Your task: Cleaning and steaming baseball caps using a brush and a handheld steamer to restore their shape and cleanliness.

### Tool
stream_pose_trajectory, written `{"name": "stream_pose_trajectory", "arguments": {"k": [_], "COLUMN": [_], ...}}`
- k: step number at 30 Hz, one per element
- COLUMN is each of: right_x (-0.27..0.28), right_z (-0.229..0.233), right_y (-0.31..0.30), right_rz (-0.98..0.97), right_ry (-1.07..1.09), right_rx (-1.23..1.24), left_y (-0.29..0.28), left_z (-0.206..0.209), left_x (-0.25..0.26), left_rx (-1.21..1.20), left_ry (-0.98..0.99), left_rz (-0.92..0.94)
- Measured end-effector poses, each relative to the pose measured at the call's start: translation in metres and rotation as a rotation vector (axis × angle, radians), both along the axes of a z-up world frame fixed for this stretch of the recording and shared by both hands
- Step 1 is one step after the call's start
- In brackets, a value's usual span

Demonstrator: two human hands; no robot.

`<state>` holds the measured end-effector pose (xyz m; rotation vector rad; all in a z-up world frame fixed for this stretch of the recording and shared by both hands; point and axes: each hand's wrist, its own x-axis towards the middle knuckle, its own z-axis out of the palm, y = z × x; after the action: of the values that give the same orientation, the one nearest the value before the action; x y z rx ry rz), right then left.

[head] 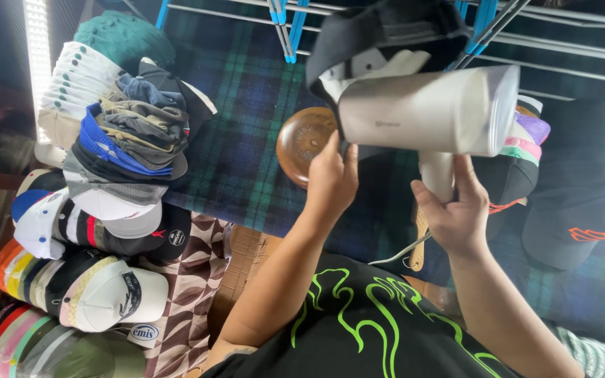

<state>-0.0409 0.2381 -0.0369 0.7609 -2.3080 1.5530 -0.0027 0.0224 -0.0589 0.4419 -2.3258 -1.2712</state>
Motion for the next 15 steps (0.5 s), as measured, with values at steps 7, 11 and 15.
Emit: {"name": "stream_pose_trajectory", "arguments": {"k": [7,11,15], "right_x": [-0.012,-0.024,-0.035], "right_z": [-0.013,-0.011,-0.005], "right_y": [0.019,0.026,0.027], "right_rz": [-0.039,-0.012,-0.05], "right_ry": [0.277,0.343,0.373], "right_rx": [0.118,0.106,0.107], "left_y": [-0.016,-0.012,-0.005], "left_z": [0.026,0.028,0.029], "left_x": [-0.001,0.004,0.013], "left_rx": [-0.197,-0.247,-0.267], "left_ry": [0.171,0.19,0.151], "left_rz": [0.128,0.092,0.078]}}
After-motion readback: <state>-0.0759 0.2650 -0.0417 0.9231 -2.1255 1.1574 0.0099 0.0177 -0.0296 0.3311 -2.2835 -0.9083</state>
